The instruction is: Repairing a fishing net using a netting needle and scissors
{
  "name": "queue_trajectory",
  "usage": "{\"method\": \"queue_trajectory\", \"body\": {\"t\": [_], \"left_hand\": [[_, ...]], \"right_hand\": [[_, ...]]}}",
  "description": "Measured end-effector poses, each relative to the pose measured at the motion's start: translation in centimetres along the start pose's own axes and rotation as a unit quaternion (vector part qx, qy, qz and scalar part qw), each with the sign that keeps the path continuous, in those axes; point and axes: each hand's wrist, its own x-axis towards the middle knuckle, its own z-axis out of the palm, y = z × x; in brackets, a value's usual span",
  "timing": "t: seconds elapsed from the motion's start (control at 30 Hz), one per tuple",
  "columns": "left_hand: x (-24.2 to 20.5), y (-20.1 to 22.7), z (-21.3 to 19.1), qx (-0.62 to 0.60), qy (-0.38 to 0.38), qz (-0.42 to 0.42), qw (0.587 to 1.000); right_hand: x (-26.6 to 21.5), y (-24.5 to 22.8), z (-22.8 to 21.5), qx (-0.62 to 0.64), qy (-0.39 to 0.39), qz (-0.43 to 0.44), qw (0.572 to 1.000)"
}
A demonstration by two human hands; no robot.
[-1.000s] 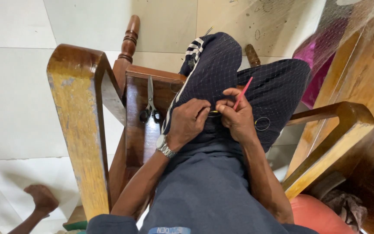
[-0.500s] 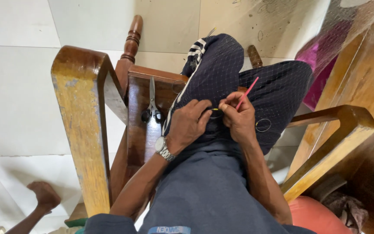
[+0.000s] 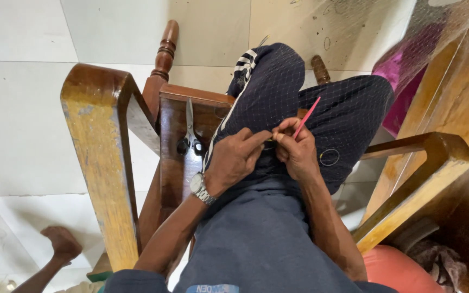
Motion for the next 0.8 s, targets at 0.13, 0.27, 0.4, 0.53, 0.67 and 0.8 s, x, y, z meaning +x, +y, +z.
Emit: {"method": "queue_trajectory", "body": {"t": [0.13,0.27,0.4,0.53,0.67,0.8], "left_hand": [[0.0,-0.3,0.3,0.010,-0.005,0.006,1.000],[0.0,-0.5,0.5,0.003,0.001,-0.008,1.000],[0.3,0.2,0.2,-0.024,0.006,-0.027,0.999],[0.4,0.2,-0.1,-0.045,0.007,-0.023,0.999],[0.3,-0.1,0.5,-0.034,-0.004,-0.010,0.999],[0.4,-0.1,0.5,0.008,-0.025,-0.008,1.000]], "right_hand": [[-0.2,-0.1,0.3,0.001,0.003,-0.003,1.000],[-0.3,0.0,0.3,0.006,-0.004,-0.011,1.000],[-0.4,-0.3,0.3,0.029,-0.017,-0.019,0.999],[-0.1,0.4,-0.3,0.024,-0.022,-0.025,0.999],[-0.1,1.6,-1.1,-0.086,0.001,-0.064,0.994],[-2.0,0.2,-0.7,-0.151,0.028,-0.141,0.978]]}}
